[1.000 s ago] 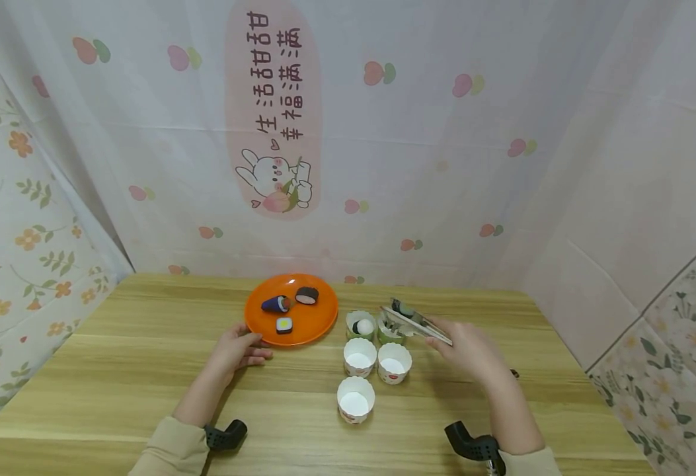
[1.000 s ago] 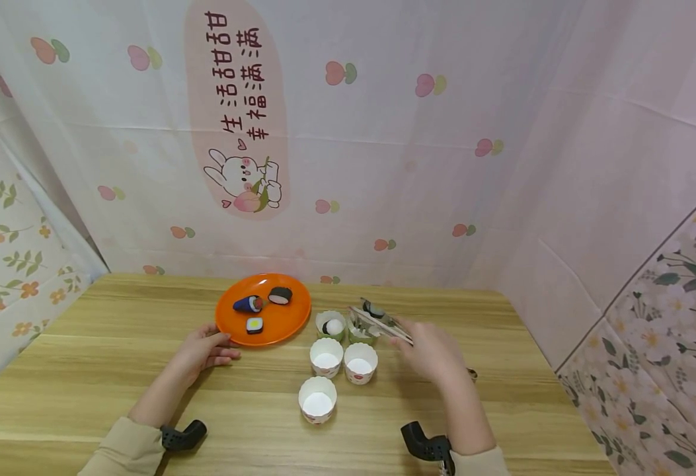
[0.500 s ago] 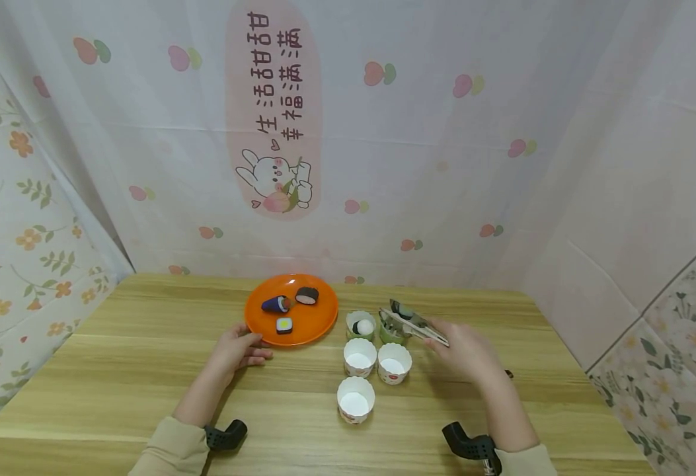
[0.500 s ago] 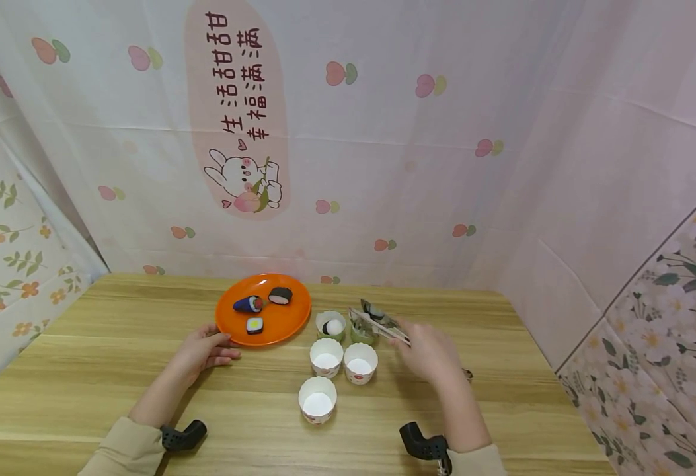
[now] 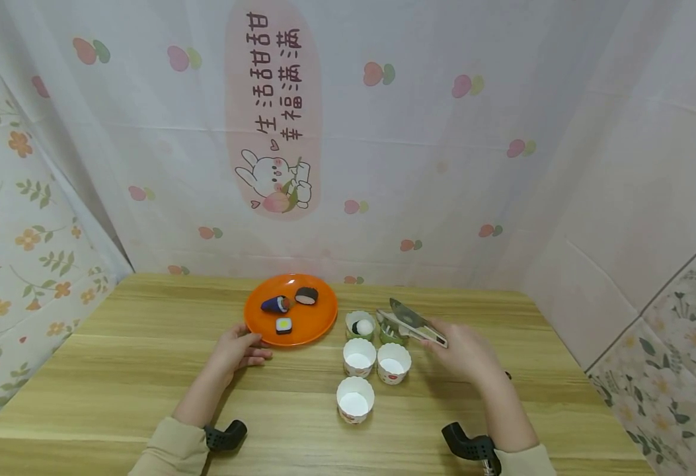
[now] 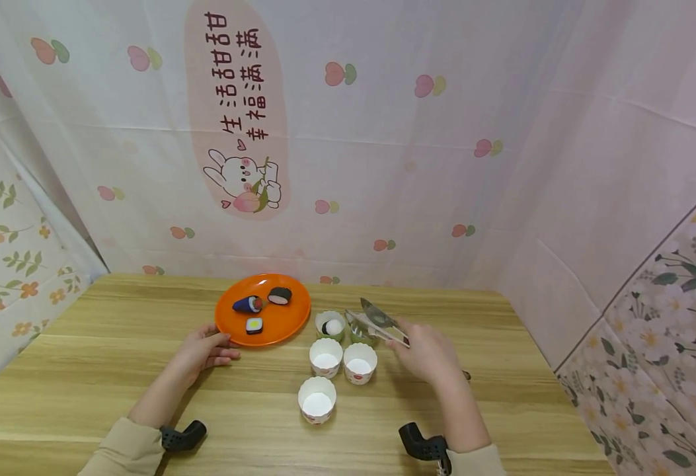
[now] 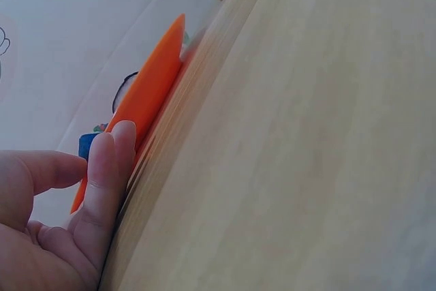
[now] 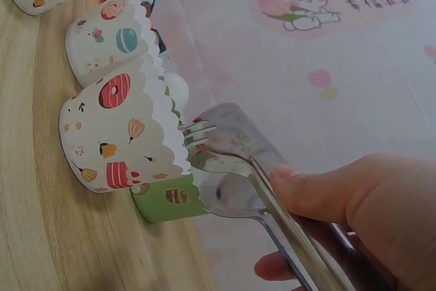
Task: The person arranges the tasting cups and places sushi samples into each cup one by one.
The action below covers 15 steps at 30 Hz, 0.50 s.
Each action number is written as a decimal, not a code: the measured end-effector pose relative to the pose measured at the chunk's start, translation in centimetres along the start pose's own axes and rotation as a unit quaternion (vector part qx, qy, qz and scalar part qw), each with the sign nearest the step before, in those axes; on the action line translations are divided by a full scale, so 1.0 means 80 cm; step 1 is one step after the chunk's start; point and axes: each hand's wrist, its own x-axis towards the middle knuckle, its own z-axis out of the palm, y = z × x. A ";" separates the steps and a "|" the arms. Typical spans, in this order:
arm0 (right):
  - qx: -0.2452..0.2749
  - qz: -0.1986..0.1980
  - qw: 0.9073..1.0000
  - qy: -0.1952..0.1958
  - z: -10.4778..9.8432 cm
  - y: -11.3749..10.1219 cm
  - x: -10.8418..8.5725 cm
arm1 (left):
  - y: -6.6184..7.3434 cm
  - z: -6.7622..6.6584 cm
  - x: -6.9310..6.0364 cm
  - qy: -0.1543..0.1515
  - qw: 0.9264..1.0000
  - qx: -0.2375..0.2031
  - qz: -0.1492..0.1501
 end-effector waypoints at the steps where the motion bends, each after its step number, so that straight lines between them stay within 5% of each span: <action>1: 0.001 0.001 1.000 0.000 0.000 0.000 0.000 | 0.000 0.000 0.000 0.000 1.000 0.000 0.000; 15: 0.031 0.016 0.999 -0.003 -0.008 -0.014 -0.002 | -0.002 -0.001 0.002 -0.002 1.000 0.000 0.004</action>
